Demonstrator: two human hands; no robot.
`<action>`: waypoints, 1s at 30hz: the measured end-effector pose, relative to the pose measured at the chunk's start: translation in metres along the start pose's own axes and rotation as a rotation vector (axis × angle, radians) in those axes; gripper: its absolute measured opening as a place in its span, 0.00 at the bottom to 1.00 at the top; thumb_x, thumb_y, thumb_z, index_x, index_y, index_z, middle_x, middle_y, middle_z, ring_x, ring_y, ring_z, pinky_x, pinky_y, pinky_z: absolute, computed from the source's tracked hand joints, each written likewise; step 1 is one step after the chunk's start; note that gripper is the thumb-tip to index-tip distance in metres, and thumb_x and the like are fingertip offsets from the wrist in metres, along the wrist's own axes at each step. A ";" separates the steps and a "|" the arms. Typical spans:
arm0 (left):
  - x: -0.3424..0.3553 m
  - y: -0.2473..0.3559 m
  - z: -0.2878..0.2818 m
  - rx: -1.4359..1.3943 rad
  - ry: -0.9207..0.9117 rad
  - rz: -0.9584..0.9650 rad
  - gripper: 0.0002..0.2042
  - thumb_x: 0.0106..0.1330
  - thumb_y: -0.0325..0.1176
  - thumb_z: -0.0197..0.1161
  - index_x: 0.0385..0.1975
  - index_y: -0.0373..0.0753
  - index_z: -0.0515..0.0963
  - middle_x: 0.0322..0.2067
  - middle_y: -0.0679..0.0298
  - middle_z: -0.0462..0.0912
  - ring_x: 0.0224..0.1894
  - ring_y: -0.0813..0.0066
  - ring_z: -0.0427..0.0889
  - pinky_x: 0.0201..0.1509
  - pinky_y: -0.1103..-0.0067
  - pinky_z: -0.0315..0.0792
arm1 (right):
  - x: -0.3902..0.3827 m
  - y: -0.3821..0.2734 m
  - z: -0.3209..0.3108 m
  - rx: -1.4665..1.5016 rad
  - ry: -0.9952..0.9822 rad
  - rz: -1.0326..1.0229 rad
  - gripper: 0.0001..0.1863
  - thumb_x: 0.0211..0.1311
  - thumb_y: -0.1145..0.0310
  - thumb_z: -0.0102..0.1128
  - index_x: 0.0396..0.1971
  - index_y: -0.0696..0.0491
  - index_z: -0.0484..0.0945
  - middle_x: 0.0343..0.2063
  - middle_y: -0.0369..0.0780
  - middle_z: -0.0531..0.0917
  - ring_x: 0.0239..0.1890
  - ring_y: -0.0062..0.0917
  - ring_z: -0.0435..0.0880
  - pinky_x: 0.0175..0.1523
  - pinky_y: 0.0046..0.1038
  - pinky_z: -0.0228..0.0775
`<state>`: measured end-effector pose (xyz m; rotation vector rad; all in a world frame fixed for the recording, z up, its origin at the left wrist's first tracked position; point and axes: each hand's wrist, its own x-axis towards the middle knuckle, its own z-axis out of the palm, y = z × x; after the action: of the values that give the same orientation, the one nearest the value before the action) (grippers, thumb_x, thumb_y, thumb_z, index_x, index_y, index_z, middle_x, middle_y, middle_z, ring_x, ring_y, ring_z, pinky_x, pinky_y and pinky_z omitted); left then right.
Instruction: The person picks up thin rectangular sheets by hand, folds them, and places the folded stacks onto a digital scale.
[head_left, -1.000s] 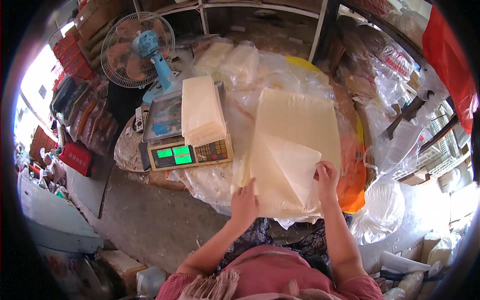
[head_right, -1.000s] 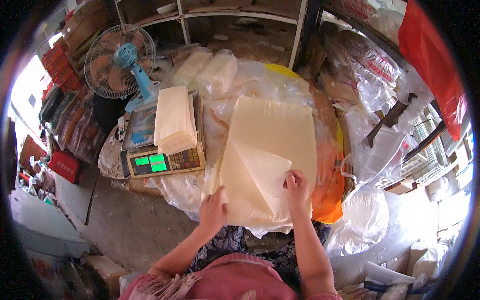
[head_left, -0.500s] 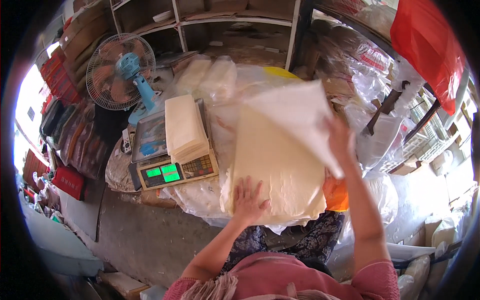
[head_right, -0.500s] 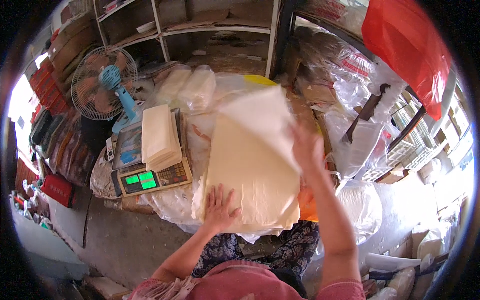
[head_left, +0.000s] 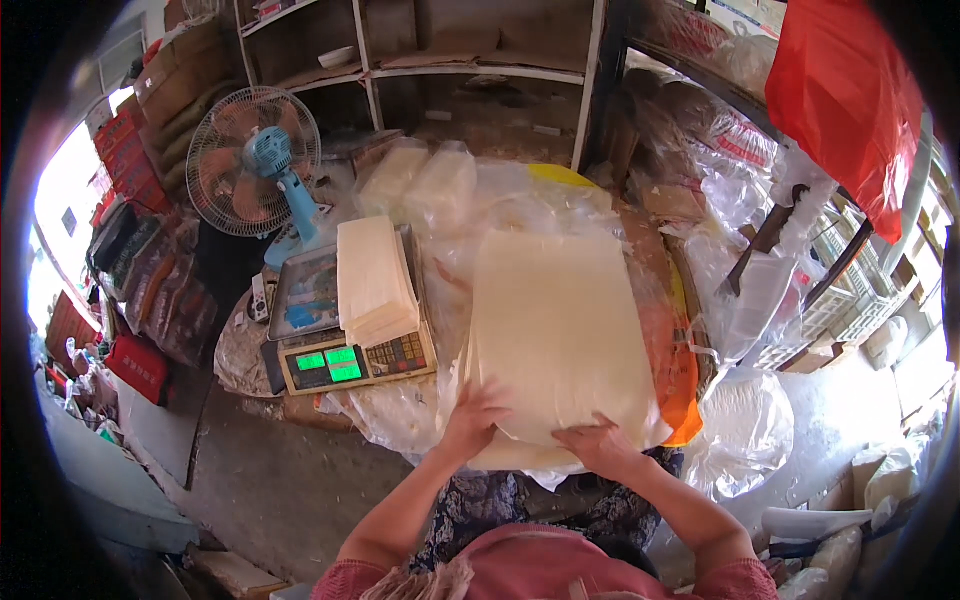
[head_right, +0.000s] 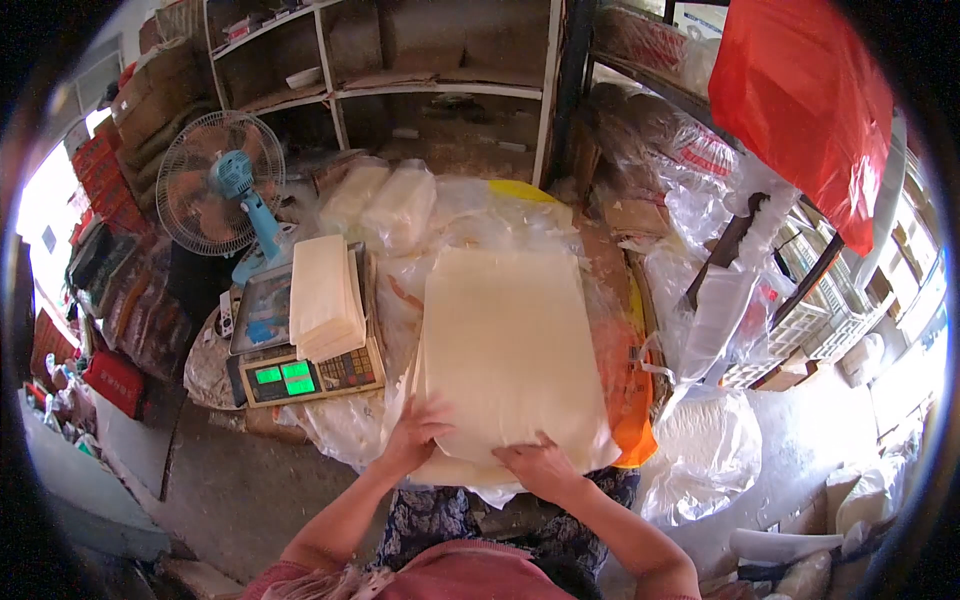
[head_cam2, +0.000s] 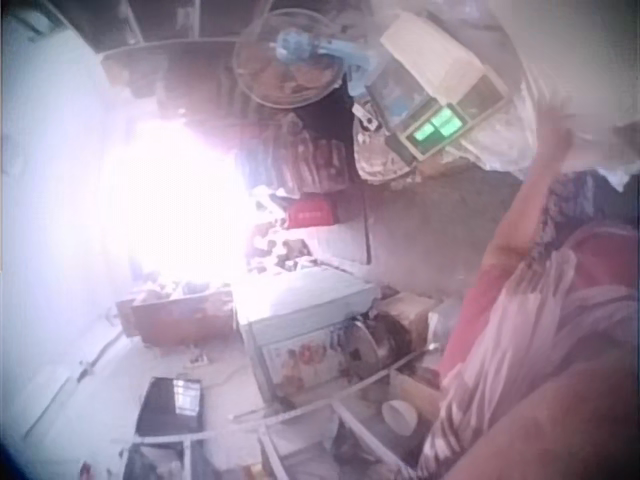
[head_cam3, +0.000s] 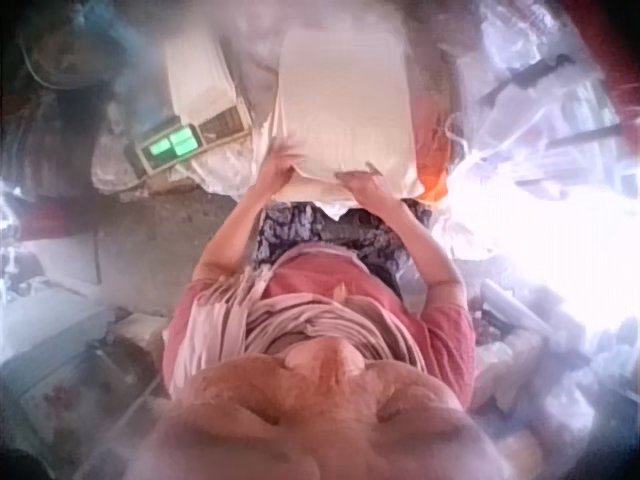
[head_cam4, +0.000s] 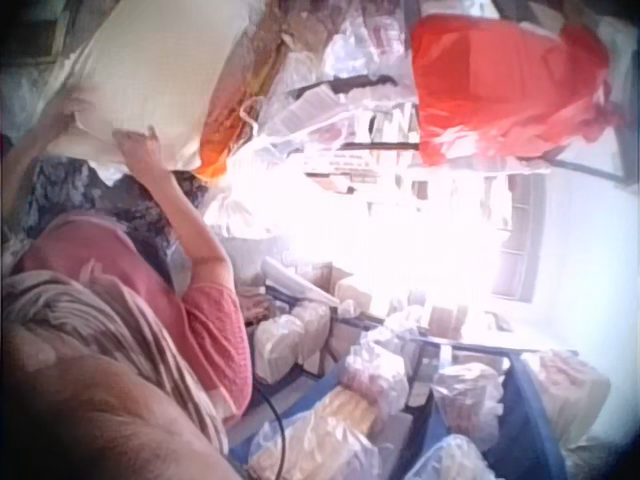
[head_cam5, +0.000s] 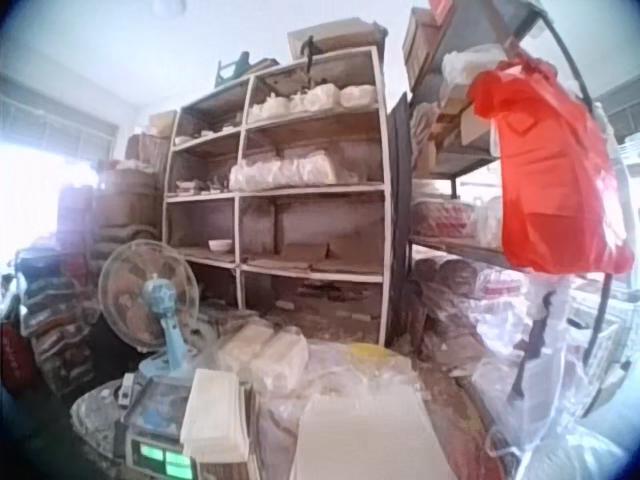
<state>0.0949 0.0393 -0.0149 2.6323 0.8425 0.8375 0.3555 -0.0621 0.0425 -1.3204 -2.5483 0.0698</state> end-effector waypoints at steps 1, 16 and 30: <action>-0.006 -0.002 0.006 -0.192 -0.012 -0.092 0.12 0.55 0.21 0.61 0.38 0.41 0.80 0.42 0.62 0.82 0.52 0.68 0.77 0.61 0.66 0.63 | -0.009 0.010 0.003 0.074 -0.195 0.023 0.20 0.60 0.69 0.56 0.54 0.49 0.73 0.44 0.39 0.81 0.42 0.31 0.82 0.49 0.31 0.73; 0.072 -0.016 -0.021 -0.185 0.345 -0.741 0.22 0.61 0.36 0.63 0.53 0.34 0.69 0.42 0.53 0.80 0.45 0.60 0.80 0.48 0.66 0.73 | 0.019 0.159 0.003 1.008 0.518 0.915 0.14 0.54 0.72 0.61 0.41 0.59 0.77 0.29 0.40 0.83 0.31 0.27 0.83 0.35 0.28 0.73; 0.039 -0.004 0.028 0.262 -0.233 -0.269 0.37 0.58 0.60 0.56 0.63 0.41 0.62 0.67 0.52 0.50 0.70 0.51 0.47 0.65 0.46 0.48 | 0.032 0.093 0.036 -0.093 0.200 0.507 0.29 0.61 0.60 0.52 0.62 0.51 0.60 0.64 0.47 0.59 0.67 0.44 0.55 0.66 0.49 0.49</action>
<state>0.1360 0.0641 -0.0209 2.6752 1.2749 0.3654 0.4029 0.0211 -0.0011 -1.8751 -2.0234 -0.0799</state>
